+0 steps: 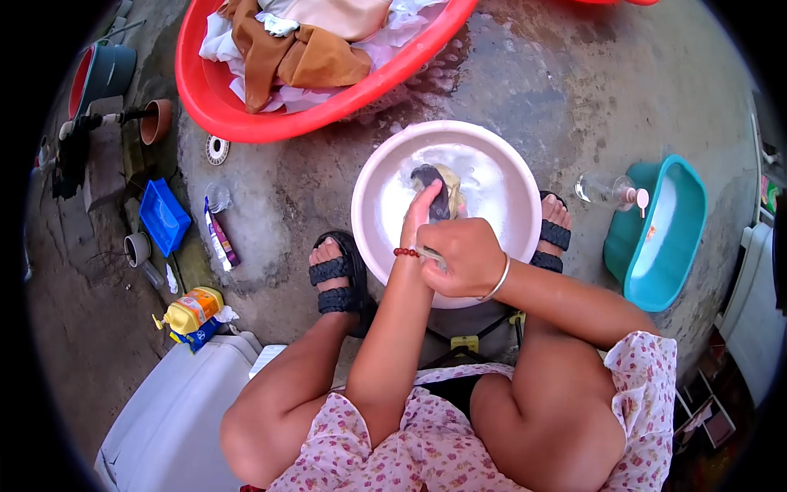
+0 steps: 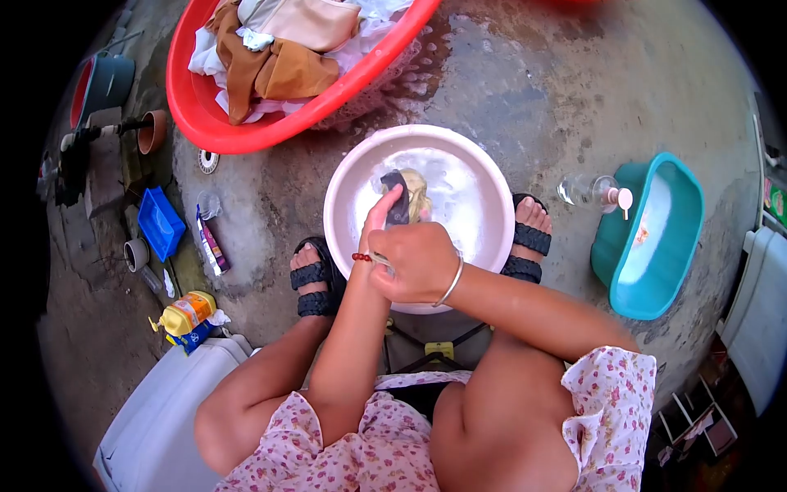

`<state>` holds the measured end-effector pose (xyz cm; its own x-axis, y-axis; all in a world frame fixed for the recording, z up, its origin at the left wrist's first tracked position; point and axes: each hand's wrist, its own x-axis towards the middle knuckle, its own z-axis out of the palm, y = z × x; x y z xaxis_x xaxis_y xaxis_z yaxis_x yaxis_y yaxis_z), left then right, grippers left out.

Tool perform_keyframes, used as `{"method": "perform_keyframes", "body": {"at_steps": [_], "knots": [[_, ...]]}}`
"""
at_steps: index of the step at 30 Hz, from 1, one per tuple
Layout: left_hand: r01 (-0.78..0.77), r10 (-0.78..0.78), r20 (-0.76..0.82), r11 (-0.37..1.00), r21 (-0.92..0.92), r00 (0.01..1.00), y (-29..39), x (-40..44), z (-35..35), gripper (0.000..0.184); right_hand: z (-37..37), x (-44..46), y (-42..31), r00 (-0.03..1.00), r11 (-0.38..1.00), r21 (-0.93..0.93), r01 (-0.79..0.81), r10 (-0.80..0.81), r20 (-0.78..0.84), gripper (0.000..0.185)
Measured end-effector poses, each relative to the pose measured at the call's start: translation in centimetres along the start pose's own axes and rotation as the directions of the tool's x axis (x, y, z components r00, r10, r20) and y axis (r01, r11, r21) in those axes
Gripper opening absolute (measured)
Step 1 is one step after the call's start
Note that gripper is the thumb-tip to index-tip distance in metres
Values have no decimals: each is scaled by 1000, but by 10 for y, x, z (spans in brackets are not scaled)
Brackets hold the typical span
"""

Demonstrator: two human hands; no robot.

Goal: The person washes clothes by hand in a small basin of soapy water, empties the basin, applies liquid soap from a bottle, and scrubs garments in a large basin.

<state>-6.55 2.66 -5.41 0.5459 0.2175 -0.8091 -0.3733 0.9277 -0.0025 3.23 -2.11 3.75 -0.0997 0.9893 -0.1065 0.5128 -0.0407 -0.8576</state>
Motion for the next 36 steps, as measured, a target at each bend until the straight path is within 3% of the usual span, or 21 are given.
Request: {"method": "perform_keyframes", "body": {"at_steps": [2,4,6,8,10,12,14,16,20,21,22,24,26,28,29,30,31,32,33,34,36], "knots": [[44,-41,99,999,-31,994,-5,0,7,30,-1,11,15,995,994,-105,36,-46,-87,14],[-168,145,-146,972,-163,979,-21,-17,50,29,-2,29,61,954,952,-300,-61,-33,-299,21],[-115,64,-280,979,-168,958,-28,-16,63,32,-13,40,76,932,896,-350,-273,158,-325,25],[-91,51,-236,983,-158,970,-29,-9,56,34,-4,28,64,938,908,-335,-250,142,-315,26],[-126,139,124,986,-110,983,-29,-2,24,33,3,7,34,965,966,-226,-125,65,-255,25],[-89,90,41,996,-5,995,-18,9,5,34,7,-4,10,993,981,-191,-45,22,-117,24],[-89,87,-15,974,-208,996,-33,-6,17,41,11,8,47,957,949,-288,-126,40,-288,26],[-88,84,-396,996,9,914,-35,-27,74,44,-9,25,94,912,874,-357,-331,199,-358,27],[-87,79,-86,992,-91,993,-34,1,26,43,-3,3,52,911,883,-307,-355,253,-327,28],[-33,39,58,994,-107,998,-31,2,18,42,6,-5,31,958,946,-248,-211,149,-244,28],[-121,118,-35,989,-85,992,-22,7,22,39,12,-9,22,984,983,-170,-64,34,-172,29],[-68,59,-95,992,-103,994,-16,4,12,36,14,-1,40,978,963,-220,-157,120,-171,29],[-338,376,-258,924,181,890,-6,-1,17,30,12,9,66,934,917,-264,-299,224,-280,31],[-269,344,-234,915,301,909,14,-16,30,35,15,9,98,877,805,-350,-479,423,-228,32],[-126,349,-386,858,498,854,20,-19,31,45,15,5,108,880,809,-350,-472,413,-233,32],[-134,356,-385,857,497,851,23,-18,23,45,14,2,113,822,716,-521,-465,568,46,29],[-65,576,-295,522,850,763,23,-13,8,48,14,1,112,650,626,-679,-384,705,282,31],[77,722,-109,77,994,683,22,-7,-8,52,16,-1,110,656,630,-681,-373,698,286,31],[6,820,140,-172,985,555,17,0,-21,53,18,-7,103,816,618,-740,-265,553,170,38],[10,825,130,-162,987,549,13,4,-25,53,20,-13,96,929,577,-800,-167,364,69,51],[-106,750,450,-460,881,485,10,13,-31,53,27,-20,83,905,719,-695,2,294,306,77]]}}
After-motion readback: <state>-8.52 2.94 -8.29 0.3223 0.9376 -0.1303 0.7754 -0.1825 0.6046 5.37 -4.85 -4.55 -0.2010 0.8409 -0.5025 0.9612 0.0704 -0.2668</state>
